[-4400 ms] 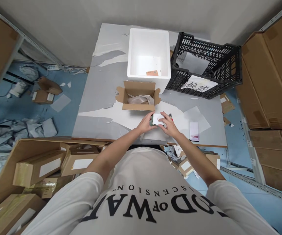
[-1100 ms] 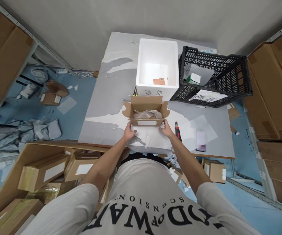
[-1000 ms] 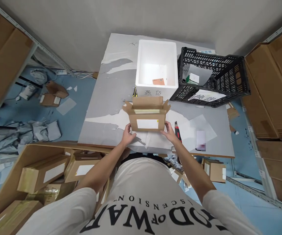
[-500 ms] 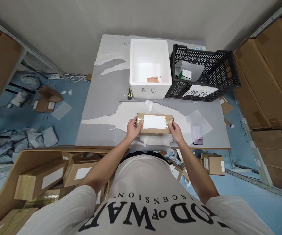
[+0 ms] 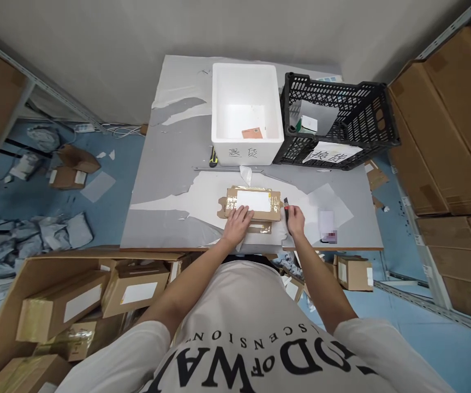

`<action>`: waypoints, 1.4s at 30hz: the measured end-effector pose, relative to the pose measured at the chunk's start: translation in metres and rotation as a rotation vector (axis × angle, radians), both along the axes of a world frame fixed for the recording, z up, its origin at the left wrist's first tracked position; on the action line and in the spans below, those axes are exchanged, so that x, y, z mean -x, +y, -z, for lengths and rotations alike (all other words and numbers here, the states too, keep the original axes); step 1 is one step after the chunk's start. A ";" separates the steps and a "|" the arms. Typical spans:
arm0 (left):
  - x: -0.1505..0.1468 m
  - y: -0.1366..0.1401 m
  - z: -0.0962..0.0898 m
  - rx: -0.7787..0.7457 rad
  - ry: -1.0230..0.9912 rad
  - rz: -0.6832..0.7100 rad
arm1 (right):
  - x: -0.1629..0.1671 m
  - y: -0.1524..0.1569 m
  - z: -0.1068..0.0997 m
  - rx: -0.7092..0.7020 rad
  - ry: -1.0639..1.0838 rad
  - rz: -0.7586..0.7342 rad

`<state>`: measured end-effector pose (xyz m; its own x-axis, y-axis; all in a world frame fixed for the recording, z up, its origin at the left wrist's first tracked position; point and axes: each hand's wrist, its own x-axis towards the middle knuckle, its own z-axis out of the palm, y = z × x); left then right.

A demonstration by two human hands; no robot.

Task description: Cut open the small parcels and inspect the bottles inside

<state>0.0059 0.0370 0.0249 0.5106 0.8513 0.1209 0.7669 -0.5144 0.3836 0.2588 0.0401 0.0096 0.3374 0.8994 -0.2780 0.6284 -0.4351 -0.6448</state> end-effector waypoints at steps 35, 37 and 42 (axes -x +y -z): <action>0.009 -0.002 0.011 -0.043 0.107 0.058 | 0.069 0.089 -0.123 0.062 -0.604 -1.440; 0.009 -0.002 0.012 -0.047 0.113 0.063 | 0.072 0.088 -0.128 0.080 -0.626 -1.447; 0.010 -0.003 0.013 -0.077 0.124 0.064 | 0.075 0.087 -0.136 0.103 -0.651 -1.461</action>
<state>-0.0044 0.0341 0.0123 0.5788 0.8070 0.1171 0.7705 -0.5882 0.2457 0.1842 0.1269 0.1451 -0.6751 0.5290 -0.5142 0.6675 0.7348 -0.1206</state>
